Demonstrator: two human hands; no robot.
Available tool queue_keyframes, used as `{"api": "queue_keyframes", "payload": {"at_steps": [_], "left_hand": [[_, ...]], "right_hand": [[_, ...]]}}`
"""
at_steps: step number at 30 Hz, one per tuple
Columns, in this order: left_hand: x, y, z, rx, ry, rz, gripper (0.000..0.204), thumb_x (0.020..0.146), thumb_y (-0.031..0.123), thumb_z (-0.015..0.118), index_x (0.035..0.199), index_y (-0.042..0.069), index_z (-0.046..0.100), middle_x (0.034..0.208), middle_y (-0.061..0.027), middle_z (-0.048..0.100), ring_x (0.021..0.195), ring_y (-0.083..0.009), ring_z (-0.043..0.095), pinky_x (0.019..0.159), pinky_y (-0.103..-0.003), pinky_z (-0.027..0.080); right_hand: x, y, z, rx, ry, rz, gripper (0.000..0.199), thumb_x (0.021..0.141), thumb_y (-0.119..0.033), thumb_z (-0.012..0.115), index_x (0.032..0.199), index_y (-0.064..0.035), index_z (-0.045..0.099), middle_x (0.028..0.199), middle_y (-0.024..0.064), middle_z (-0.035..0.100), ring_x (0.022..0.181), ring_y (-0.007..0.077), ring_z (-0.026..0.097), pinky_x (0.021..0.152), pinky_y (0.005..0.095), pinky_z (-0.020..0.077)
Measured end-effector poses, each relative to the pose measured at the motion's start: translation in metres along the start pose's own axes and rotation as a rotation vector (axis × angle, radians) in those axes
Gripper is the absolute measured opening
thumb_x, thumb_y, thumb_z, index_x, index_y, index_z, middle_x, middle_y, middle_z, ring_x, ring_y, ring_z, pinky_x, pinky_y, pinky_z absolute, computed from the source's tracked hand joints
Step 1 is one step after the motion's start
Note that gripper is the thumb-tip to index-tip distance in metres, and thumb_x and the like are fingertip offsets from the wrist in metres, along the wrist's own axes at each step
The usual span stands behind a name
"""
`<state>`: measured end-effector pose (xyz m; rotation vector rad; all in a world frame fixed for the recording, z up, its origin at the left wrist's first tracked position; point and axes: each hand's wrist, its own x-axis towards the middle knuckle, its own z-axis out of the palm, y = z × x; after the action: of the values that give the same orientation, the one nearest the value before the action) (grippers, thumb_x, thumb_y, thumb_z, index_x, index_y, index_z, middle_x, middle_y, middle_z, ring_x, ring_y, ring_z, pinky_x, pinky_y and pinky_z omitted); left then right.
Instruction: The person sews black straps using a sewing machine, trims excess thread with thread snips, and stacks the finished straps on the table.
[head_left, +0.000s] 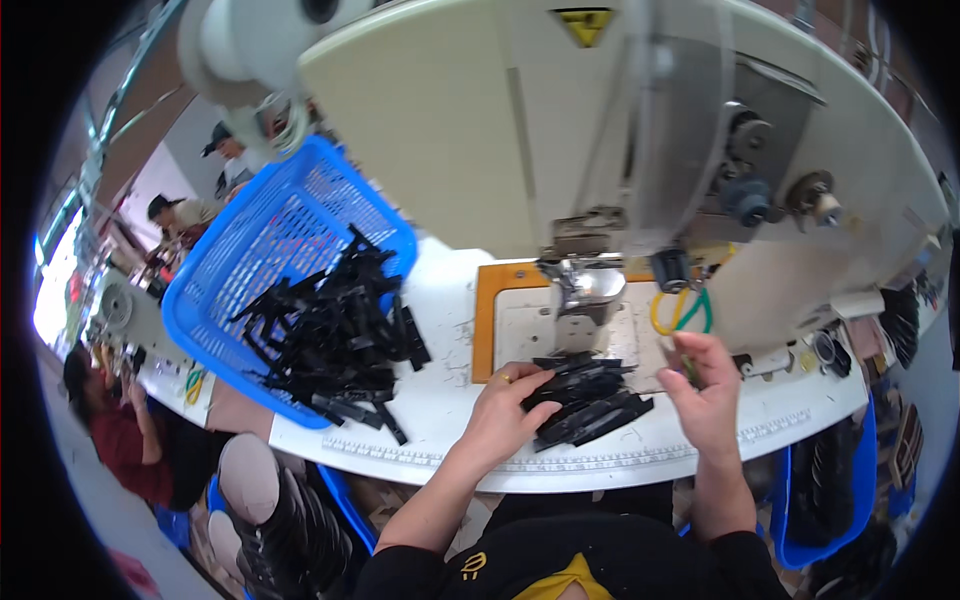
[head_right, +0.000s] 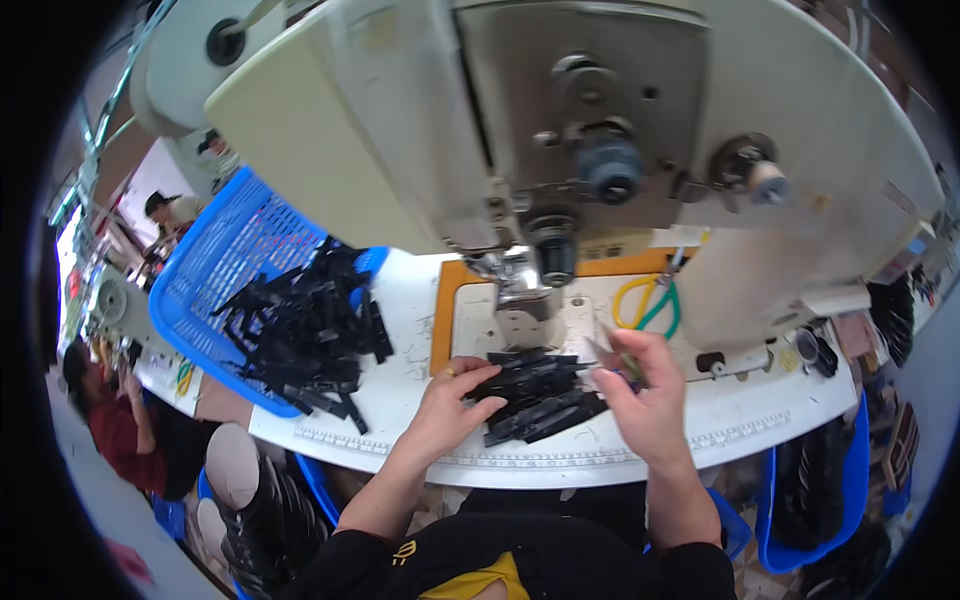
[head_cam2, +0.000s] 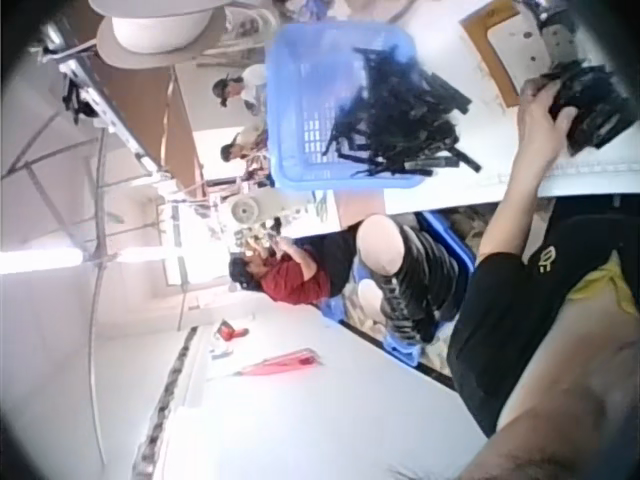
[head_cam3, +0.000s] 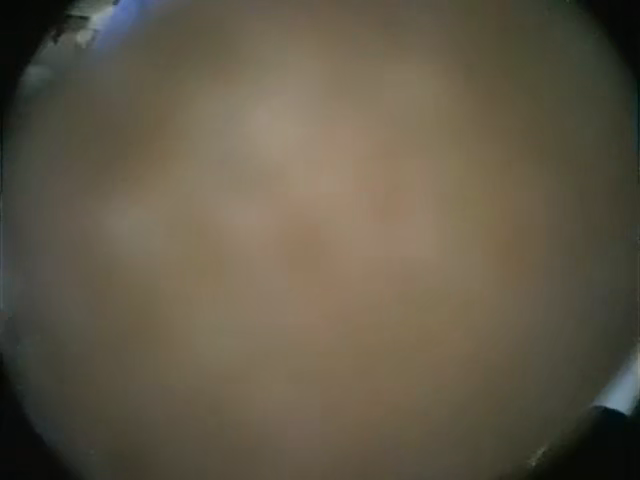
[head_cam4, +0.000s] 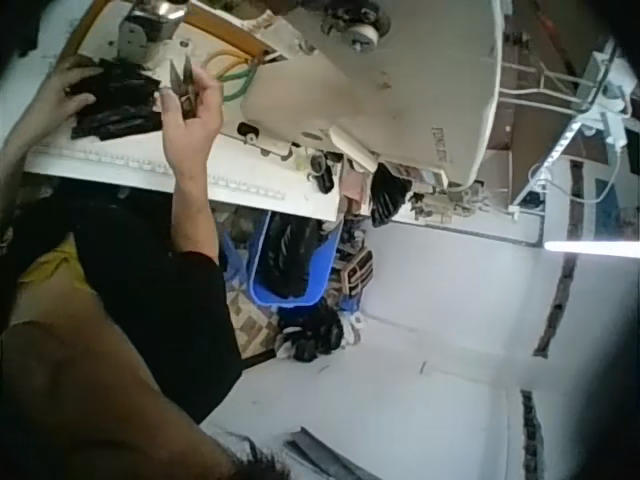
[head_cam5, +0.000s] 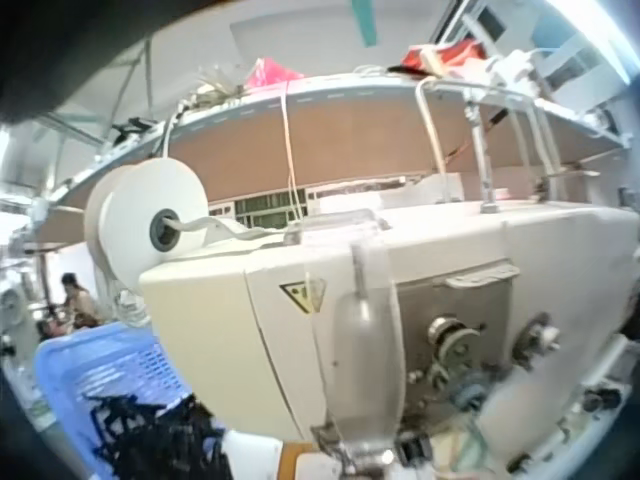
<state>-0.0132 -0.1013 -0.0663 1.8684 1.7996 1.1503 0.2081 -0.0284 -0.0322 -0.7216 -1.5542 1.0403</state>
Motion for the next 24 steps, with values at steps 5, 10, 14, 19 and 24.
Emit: {"api": "queue_keyframes", "payload": {"at_steps": [5,10,14,19,24], "left_hand": [[-0.008,-0.063,-0.05,0.295,0.238,-0.091,0.024,0.072,0.008,0.064,0.095,0.001,0.062,0.1,-0.0147,0.057,0.094,-0.0294,0.054,0.079,-0.035,0.045],[-0.008,-0.121,-0.089,0.689,0.314,-0.313,0.027,0.074,0.016,0.064,0.097,0.002,0.062,0.098,-0.0151,0.056,0.091,-0.029,0.054,0.077,-0.037,0.046],[-0.001,-0.141,-0.089,0.828,0.132,-0.443,0.023,0.073,0.012,0.061,0.094,0.002,0.061,0.095,-0.0157,0.057,0.091,-0.0294,0.055,0.078,-0.037,0.046],[-0.002,-0.134,-0.089,0.698,0.17,-0.439,0.023,0.073,0.008,0.057,0.095,0.001,0.061,0.094,-0.0155,0.057,0.091,-0.0309,0.055,0.082,-0.039,0.044],[-0.016,-0.112,-0.092,0.499,0.09,-0.448,0.023,0.07,0.01,0.061,0.091,0.001,0.063,0.093,-0.014,0.058,0.092,-0.0311,0.054,0.081,-0.038,0.043]], "right_hand": [[-0.019,-0.006,0.014,0.017,0.0,0.068,0.035,0.076,0.007,0.057,0.109,-0.0004,0.047,0.099,0.0034,0.054,0.088,0.0077,0.051,0.078,0.0201,0.0402],[-0.027,-0.009,0.028,-0.06,-0.098,0.064,0.034,0.075,0.006,0.06,0.106,0.0006,0.048,0.099,0.0052,0.053,0.092,0.0104,0.052,0.082,0.0242,0.0421],[-0.028,-0.009,0.038,-0.06,-0.173,0.072,0.033,0.075,0.004,0.062,0.106,0.0006,0.049,0.098,0.0056,0.053,0.09,0.0111,0.053,0.08,0.0244,0.0452],[-0.027,-0.013,0.049,-0.067,-0.269,0.092,0.034,0.071,0.003,0.064,0.102,0.0,0.05,0.092,0.0048,0.056,0.081,0.0087,0.052,0.073,0.0221,0.0431],[-0.027,-0.008,0.056,-0.157,-0.37,-0.005,0.035,0.07,0.002,0.066,0.101,-0.001,0.052,0.085,0.004,0.056,0.074,0.0082,0.054,0.066,0.0215,0.0449]]}}
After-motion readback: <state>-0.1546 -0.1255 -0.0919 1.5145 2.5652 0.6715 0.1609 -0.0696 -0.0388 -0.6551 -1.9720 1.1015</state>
